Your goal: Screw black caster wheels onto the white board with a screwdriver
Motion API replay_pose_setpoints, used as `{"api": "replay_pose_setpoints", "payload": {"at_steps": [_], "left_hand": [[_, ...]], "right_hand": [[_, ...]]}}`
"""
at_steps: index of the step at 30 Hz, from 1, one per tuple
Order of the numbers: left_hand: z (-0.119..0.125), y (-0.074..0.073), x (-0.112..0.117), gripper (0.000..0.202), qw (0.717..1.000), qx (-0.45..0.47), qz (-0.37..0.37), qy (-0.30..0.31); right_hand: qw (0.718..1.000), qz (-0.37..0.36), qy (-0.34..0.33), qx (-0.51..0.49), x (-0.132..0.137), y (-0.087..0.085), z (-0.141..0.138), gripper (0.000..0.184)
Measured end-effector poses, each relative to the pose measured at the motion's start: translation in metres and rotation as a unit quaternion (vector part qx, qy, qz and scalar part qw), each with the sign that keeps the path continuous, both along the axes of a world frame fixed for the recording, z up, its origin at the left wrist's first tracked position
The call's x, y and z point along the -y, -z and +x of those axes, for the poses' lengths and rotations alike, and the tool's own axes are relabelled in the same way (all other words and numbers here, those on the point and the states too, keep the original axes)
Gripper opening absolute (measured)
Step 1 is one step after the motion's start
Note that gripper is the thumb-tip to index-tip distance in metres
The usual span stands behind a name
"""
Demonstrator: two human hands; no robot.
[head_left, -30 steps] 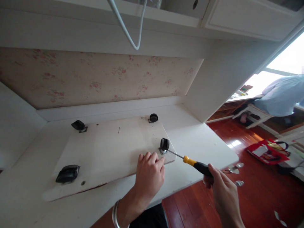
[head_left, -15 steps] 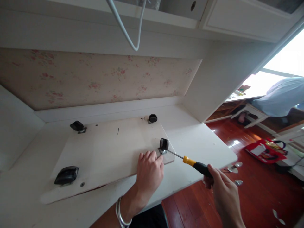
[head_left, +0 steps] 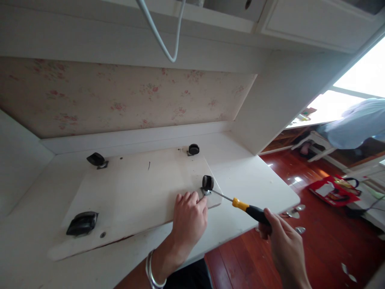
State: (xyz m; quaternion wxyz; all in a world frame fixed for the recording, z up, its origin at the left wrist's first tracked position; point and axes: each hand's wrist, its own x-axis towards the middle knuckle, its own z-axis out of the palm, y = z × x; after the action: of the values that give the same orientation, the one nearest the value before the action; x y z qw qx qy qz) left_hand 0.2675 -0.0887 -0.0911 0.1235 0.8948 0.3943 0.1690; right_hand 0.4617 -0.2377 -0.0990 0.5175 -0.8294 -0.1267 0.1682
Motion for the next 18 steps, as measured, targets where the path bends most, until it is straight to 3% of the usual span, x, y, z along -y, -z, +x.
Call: {"api": "replay_pose_setpoints", "payload": {"at_steps": [18], "left_hand": [[0.002,0.0,-0.001,0.025,1.0,0.003,0.011,0.008]], "right_hand": [[1.0,0.014,0.023,0.009,0.004,-0.012,-0.002,0.049]]}}
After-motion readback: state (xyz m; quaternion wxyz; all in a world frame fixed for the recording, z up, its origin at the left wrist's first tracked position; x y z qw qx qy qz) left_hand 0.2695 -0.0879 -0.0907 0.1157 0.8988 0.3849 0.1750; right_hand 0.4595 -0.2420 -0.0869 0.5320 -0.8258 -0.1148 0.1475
